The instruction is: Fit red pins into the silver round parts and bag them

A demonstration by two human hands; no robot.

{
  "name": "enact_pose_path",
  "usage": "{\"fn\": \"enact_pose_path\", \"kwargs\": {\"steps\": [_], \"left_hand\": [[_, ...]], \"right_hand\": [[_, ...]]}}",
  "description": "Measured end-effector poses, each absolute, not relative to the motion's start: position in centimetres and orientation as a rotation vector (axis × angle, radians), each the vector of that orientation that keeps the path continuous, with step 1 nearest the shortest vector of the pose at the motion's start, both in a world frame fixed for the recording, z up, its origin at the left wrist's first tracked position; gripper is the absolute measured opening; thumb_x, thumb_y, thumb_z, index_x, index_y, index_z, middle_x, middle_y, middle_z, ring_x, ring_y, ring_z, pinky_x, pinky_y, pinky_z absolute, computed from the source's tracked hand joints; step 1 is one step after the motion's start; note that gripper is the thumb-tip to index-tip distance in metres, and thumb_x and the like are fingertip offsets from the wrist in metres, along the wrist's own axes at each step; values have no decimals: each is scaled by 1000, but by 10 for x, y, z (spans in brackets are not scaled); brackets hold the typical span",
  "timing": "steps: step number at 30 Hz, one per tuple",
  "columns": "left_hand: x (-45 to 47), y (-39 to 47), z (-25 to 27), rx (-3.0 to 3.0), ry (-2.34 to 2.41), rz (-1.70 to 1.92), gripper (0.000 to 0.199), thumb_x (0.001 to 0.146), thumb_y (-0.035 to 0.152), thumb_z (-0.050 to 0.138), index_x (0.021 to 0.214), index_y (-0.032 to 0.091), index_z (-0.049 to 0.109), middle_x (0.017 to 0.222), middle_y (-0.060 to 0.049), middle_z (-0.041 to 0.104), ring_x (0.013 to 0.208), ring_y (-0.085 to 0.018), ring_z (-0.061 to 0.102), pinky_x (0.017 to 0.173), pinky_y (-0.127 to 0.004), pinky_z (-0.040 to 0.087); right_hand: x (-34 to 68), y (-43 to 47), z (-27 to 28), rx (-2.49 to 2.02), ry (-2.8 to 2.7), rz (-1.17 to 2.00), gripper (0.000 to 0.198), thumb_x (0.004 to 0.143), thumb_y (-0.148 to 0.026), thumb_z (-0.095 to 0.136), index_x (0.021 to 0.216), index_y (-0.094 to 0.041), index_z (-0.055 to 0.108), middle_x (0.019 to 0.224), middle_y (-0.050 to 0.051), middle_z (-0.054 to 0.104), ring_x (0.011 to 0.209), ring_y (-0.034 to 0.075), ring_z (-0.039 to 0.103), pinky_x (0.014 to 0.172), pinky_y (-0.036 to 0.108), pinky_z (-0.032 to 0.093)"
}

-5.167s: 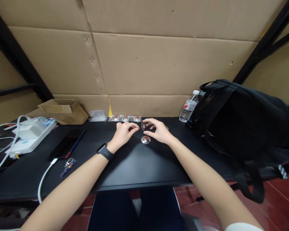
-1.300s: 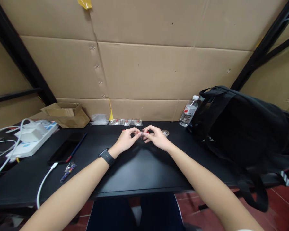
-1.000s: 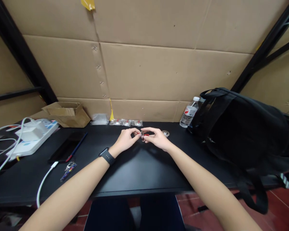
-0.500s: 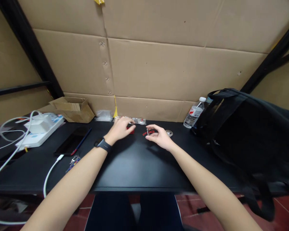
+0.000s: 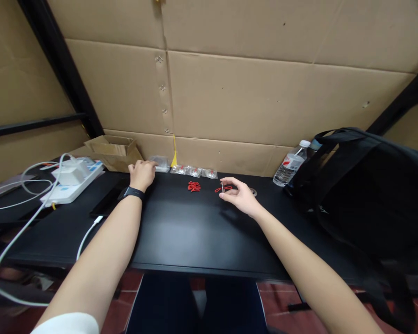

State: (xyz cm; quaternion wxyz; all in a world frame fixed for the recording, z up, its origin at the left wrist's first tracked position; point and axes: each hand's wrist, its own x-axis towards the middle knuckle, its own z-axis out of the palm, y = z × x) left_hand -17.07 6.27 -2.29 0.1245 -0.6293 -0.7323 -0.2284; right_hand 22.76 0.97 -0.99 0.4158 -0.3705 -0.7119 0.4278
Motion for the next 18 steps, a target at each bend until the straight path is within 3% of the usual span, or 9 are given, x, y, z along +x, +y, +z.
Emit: {"fn": "enact_pose_path", "kwargs": {"steps": [9, 18], "left_hand": [[-172, 60, -20, -1841, -2200, -551, 33, 91, 31, 47, 102, 23, 77, 117, -15, 72, 116, -37, 48, 99, -55, 27], [-169, 60, -23, -1778, -2157, -569, 34, 92, 29, 44, 96, 21, 77, 110, -17, 72, 110, -37, 49, 95, -54, 27]], "right_hand": [[229, 9, -8, -925, -1790, 1078, 54, 75, -31, 80, 125, -22, 62, 127, 10, 63, 75, 13, 70, 75, 29, 59], [229, 8, -6, -908, -1815, 1068, 54, 76, -32, 80, 125, -22, 61, 124, 9, 64, 77, 13, 70, 76, 30, 59]]}}
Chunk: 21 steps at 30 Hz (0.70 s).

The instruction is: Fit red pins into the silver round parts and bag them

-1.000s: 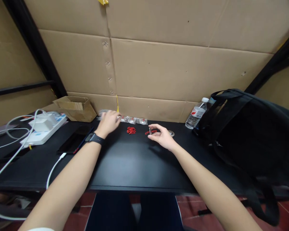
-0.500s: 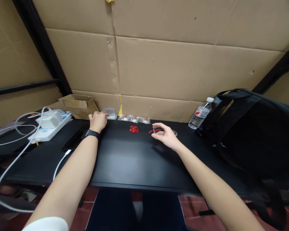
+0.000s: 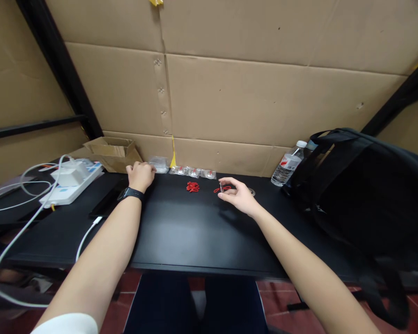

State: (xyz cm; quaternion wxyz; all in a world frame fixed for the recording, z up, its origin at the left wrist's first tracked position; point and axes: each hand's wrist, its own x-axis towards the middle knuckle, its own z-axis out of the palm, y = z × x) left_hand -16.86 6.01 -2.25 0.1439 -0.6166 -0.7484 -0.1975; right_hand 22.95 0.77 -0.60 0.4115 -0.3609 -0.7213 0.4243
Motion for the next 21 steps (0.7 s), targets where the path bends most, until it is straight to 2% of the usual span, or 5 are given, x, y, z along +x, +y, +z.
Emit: {"fn": "enact_pose_path", "kwargs": {"steps": [12, 17, 19, 21], "left_hand": [[-166, 61, -24, -1750, -2190, -588, 35, 95, 33, 42, 100, 21, 75, 118, -16, 70, 115, -37, 46, 94, -53, 26], [-165, 60, -24, -1781, -2170, -600, 31, 94, 33, 45, 102, 23, 73, 115, -16, 70, 114, -38, 49, 95, -54, 27], [-164, 59, -23, -1793, -2162, -614, 29, 91, 31, 49, 110, 23, 70, 117, -16, 70, 114, -38, 52, 95, -53, 28], [-162, 58, -21, -1780, -2171, -652, 40, 89, 30, 52, 127, 22, 60, 120, -17, 70, 113, -38, 55, 95, -52, 30]], "right_hand": [[230, 7, -6, -916, -1829, 1063, 53, 76, -33, 80, 125, -23, 62, 123, 9, 64, 77, 13, 70, 75, 28, 59], [230, 7, -6, -919, -1820, 1080, 53, 75, -33, 80, 124, -22, 61, 124, 9, 64, 75, 12, 69, 74, 28, 59], [230, 7, -5, -919, -1823, 1079, 54, 75, -33, 80, 125, -22, 61, 124, 9, 64, 75, 12, 69, 74, 28, 59], [230, 7, -5, -919, -1828, 1073, 54, 76, -33, 80, 125, -22, 61, 124, 9, 64, 76, 12, 70, 75, 28, 58]]}}
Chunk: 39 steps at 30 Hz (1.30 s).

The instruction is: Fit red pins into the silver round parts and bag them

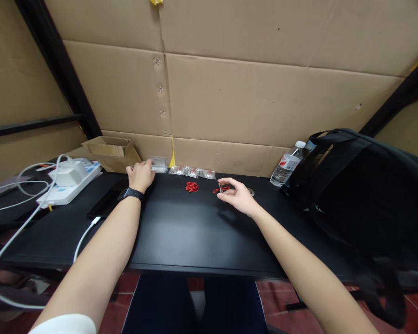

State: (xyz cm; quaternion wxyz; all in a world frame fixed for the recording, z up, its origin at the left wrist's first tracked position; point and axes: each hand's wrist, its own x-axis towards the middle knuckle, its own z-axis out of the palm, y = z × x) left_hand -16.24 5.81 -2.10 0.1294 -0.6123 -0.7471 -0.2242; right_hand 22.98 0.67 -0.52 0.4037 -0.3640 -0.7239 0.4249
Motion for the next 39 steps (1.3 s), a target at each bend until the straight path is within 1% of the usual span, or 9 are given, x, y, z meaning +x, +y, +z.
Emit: {"fn": "enact_pose_path", "kwargs": {"steps": [3, 5, 8, 11, 16, 24, 31, 34, 39], "left_hand": [[-158, 56, -16, -1743, -2205, -704, 62, 88, 29, 53, 148, 20, 39, 118, -18, 70, 112, -38, 58, 96, -52, 31], [-156, 54, -14, -1730, -2211, -697, 66, 89, 29, 51, 152, 21, 32, 116, -18, 71, 113, -38, 58, 96, -52, 31], [-154, 53, -12, -1718, -2231, -622, 62, 91, 27, 47, 152, 23, 36, 116, -19, 70, 116, -38, 56, 95, -50, 32], [-155, 54, -13, -1704, -2267, -530, 56, 94, 27, 40, 150, 21, 41, 112, -21, 70, 113, -37, 58, 93, -50, 33], [-157, 56, -16, -1693, -2281, -480, 61, 94, 28, 37, 154, 14, 34, 110, -24, 70, 107, -36, 62, 92, -49, 34], [-160, 59, -18, -1736, -2319, -506, 64, 93, 27, 38, 154, 9, 30, 112, -28, 70, 109, -40, 63, 93, -52, 34], [-159, 59, -18, -1749, -2342, -493, 47, 93, 26, 39, 136, 9, 46, 105, -26, 71, 105, -39, 66, 93, -51, 34], [-159, 58, -17, -1728, -2347, -486, 45, 92, 26, 40, 133, 9, 46, 101, -24, 72, 101, -38, 68, 92, -50, 35], [-159, 58, -19, -1713, -2317, -473, 50, 90, 27, 42, 138, 13, 44, 99, -22, 73, 100, -38, 68, 90, -48, 36]], "right_hand": [[230, 7, -5, -926, -1837, 1064, 53, 76, -34, 79, 125, -23, 61, 124, 9, 64, 76, 12, 70, 76, 29, 59], [230, 7, -6, -925, -1842, 1060, 54, 76, -34, 80, 125, -23, 61, 124, 9, 64, 76, 13, 70, 76, 29, 59], [230, 7, -6, -916, -1847, 1066, 54, 75, -35, 80, 125, -22, 61, 123, 9, 64, 76, 13, 69, 75, 29, 59], [230, 7, -6, -910, -1846, 1070, 54, 76, -35, 79, 125, -23, 62, 123, 9, 64, 76, 13, 69, 76, 29, 59], [230, 6, -4, -921, -1823, 1076, 54, 74, -33, 80, 124, -22, 62, 122, 9, 64, 76, 13, 69, 76, 29, 58], [231, 6, -4, -913, -1849, 1069, 54, 76, -34, 79, 125, -22, 61, 124, 9, 63, 76, 12, 69, 75, 28, 58], [231, 6, -5, -915, -1861, 1063, 53, 77, -33, 79, 126, -22, 60, 123, 9, 63, 77, 13, 70, 76, 28, 58], [231, 7, -6, -914, -1865, 1063, 54, 77, -34, 79, 126, -22, 60, 124, 9, 63, 77, 12, 70, 75, 27, 58], [232, 8, -8, -911, -1873, 1065, 54, 77, -34, 78, 126, -23, 60, 125, 9, 63, 77, 13, 70, 75, 28, 58]]}}
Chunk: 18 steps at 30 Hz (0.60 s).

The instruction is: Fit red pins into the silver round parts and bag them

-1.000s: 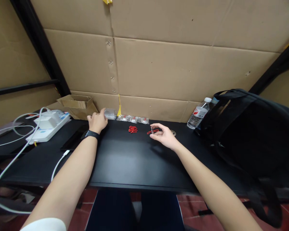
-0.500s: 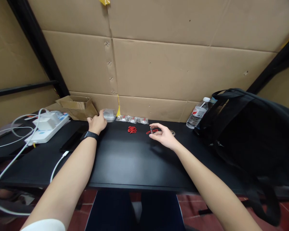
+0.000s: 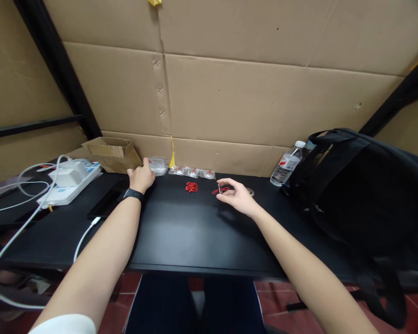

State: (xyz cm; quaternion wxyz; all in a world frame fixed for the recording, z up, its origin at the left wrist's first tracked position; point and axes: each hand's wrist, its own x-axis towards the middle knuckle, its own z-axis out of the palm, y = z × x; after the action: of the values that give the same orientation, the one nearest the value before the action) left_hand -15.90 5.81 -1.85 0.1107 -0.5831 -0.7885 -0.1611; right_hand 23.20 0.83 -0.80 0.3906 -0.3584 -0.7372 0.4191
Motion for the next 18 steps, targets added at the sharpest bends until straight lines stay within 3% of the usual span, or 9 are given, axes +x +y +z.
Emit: {"fn": "enact_pose_path", "kwargs": {"steps": [4, 9, 13, 18], "left_hand": [[-161, 60, -20, -1742, -2318, -461, 47, 90, 27, 44, 136, 18, 51, 101, -20, 74, 101, -37, 67, 91, -48, 34], [-162, 62, -22, -1783, -2301, -473, 35, 90, 28, 45, 116, 26, 69, 102, -14, 76, 104, -35, 66, 93, -48, 30], [-160, 61, -22, -1749, -2300, -551, 33, 89, 30, 47, 104, 25, 75, 100, -14, 76, 103, -36, 65, 93, -48, 28], [-158, 55, -13, -1595, -2269, -726, 34, 92, 32, 45, 105, 22, 75, 94, -16, 74, 99, -35, 61, 92, -49, 28]], "right_hand": [[231, 8, -8, -911, -1884, 1069, 54, 77, -34, 78, 127, -23, 60, 126, 9, 63, 77, 12, 70, 75, 28, 58], [231, 7, -6, -921, -1886, 1060, 54, 77, -34, 78, 126, -22, 60, 125, 10, 63, 77, 13, 70, 77, 29, 58], [231, 6, -6, -916, -1885, 1072, 54, 77, -33, 78, 126, -22, 60, 125, 10, 63, 77, 13, 70, 76, 29, 58], [231, 5, -4, -918, -1879, 1062, 53, 77, -32, 78, 126, -22, 60, 125, 9, 64, 76, 12, 70, 77, 29, 58]]}}
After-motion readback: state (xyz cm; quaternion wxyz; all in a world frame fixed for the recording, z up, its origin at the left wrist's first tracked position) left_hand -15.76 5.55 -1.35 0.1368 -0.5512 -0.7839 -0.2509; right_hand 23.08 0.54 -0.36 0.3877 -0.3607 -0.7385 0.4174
